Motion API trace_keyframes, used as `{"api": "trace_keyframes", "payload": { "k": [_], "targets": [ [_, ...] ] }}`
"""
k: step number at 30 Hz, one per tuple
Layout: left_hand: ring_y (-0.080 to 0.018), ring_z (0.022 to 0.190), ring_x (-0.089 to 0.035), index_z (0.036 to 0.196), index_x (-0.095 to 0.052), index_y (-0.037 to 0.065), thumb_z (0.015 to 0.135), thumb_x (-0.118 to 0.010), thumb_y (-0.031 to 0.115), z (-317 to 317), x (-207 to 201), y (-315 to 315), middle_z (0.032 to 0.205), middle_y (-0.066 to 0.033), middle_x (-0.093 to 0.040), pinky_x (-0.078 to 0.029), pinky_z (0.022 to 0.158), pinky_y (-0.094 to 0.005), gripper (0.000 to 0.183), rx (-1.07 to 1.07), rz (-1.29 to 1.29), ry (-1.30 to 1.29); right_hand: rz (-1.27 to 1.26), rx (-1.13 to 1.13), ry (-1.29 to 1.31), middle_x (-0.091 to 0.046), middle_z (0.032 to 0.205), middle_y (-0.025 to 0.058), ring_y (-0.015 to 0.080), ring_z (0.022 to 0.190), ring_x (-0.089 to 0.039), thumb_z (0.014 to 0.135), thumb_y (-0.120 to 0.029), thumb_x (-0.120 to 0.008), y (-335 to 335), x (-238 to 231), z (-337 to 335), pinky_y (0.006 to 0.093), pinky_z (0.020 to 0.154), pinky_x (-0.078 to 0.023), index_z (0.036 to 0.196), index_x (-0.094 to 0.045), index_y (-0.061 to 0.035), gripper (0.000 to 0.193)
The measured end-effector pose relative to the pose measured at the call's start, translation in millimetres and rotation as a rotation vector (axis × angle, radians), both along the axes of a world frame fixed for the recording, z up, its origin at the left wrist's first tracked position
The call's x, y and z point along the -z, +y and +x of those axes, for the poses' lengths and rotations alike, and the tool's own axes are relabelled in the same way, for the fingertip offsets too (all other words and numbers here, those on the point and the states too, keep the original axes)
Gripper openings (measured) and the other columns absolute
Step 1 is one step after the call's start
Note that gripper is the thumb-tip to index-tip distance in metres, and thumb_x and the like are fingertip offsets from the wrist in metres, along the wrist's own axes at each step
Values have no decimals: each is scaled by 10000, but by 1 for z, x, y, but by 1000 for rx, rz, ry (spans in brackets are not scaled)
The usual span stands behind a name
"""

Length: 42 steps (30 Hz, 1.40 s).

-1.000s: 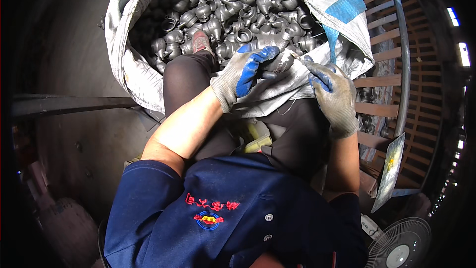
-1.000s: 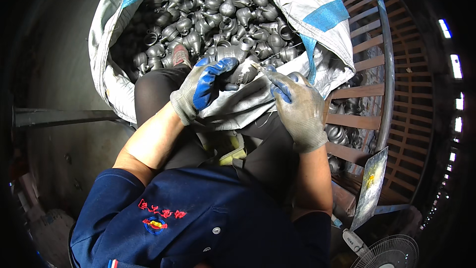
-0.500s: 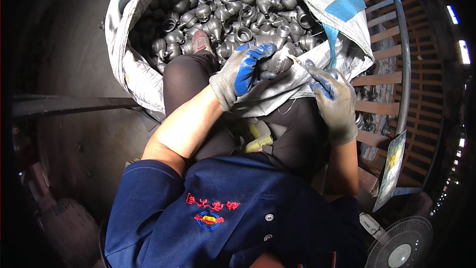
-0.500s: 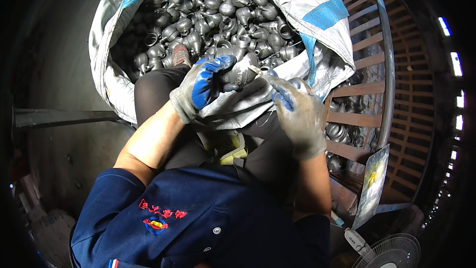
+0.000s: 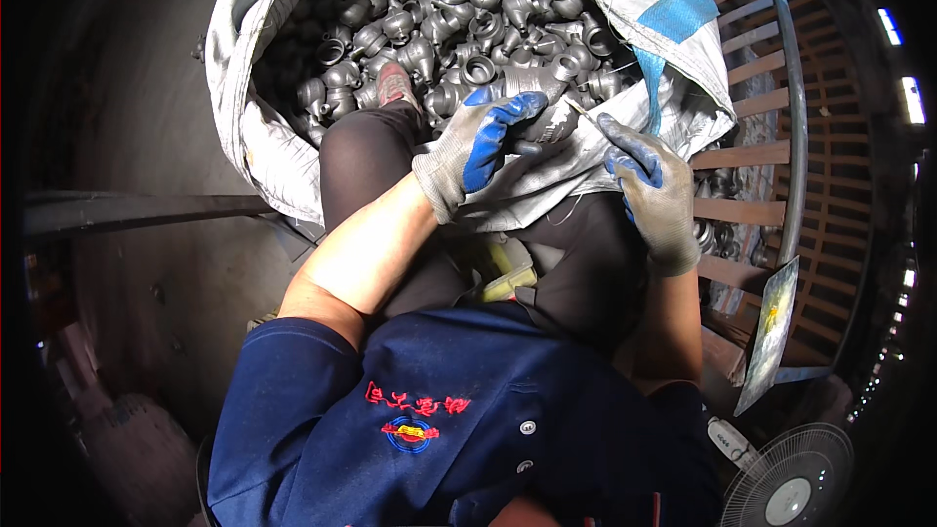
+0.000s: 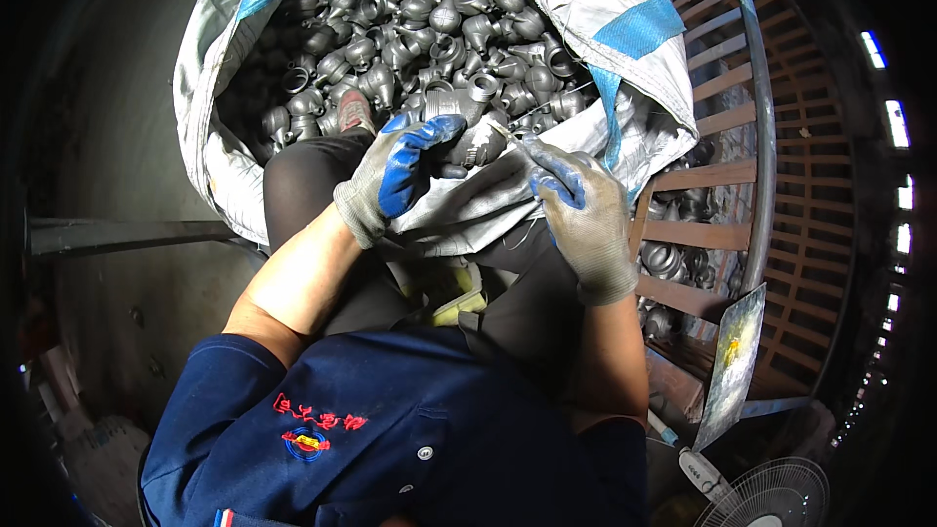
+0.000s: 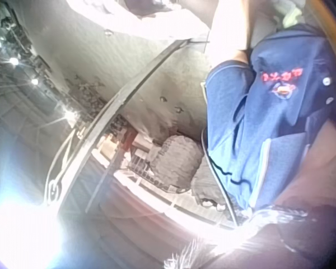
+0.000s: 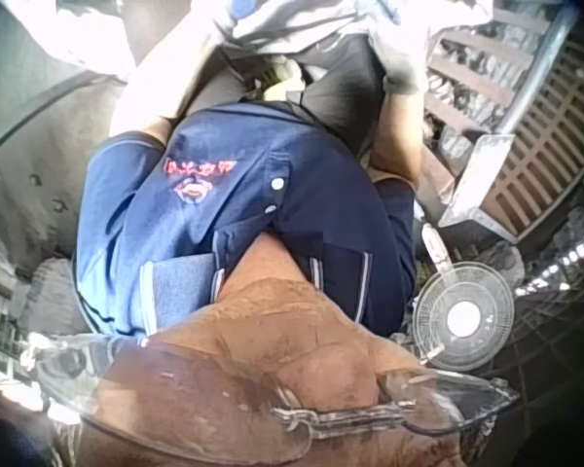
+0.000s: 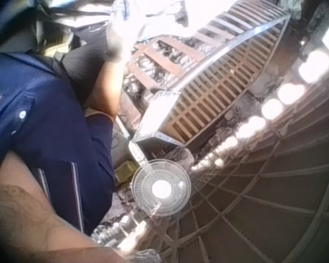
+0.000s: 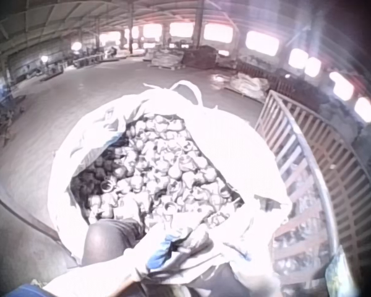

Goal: Inspecting and deburring metal casting parts from a large storage bag.

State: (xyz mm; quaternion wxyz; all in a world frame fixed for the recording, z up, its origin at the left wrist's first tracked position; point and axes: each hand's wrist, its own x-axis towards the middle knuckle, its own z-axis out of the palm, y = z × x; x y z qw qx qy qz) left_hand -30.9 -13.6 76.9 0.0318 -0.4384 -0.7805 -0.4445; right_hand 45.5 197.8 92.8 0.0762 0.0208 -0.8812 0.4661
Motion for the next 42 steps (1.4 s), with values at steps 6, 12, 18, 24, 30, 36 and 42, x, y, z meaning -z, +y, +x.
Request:
{"api": "trace_keyframes", "payload": {
  "k": [6,12,18,24,30,36,42],
  "targets": [
    [-280,789,-607,931,-617,75,782,-651,234,-4,9,4,906,-119,-609,-474,692,-371,221,15,64,156,439,38,-147,-636,1046,111,174,957,-599,785,19,-537,-14,-35,1,312,822,-463,1009,-623,44,242],
    [-269,859,-613,982,-613,83,771,-652,182,-4,44,13,958,-118,-621,-485,714,-355,236,68,150,-320,-598,121,-253,-610,814,48,52,694,-534,838,-83,-571,-3,-16,-1,198,625,-428,1173,-534,15,350],
    [-303,914,-591,1096,-575,8,791,-598,119,3,22,13,988,-144,-609,-458,804,-382,325,0,230,173,-969,366,-280,-567,786,-23,10,471,-434,803,-224,-684,-23,40,-28,161,378,-329,1241,-465,-45,521],
    [-324,804,-611,1029,-548,-34,712,-700,180,-4,43,11,917,-185,-609,-476,708,-364,411,-7,69,81,-674,387,-24,-541,1114,115,150,975,-537,806,-109,-664,-51,56,-40,247,846,-452,1255,-406,47,541],
    [-245,901,-604,1120,-494,-20,809,-617,140,4,26,16,965,-133,-602,-497,764,-312,370,-41,725,-1581,-602,224,140,-447,1268,125,201,1154,-473,703,62,-688,-47,62,-29,292,926,-418,1312,-346,35,699],
    [-271,914,-613,1105,-509,-24,781,-646,130,9,34,16,983,-155,-610,-495,769,-323,384,-15,523,-943,-857,261,-68,-486,1223,75,109,905,-553,673,164,-618,-38,55,-22,208,662,-488,1313,-379,-18,707],
    [-353,756,-597,1073,-542,2,687,-711,179,2,61,23,897,-180,-604,-478,656,-406,457,-24,286,19,-1214,310,-65,-582,738,-27,5,455,-432,844,-101,-586,-36,61,-31,166,396,-311,1151,-546,-52,314]
  ]
}}
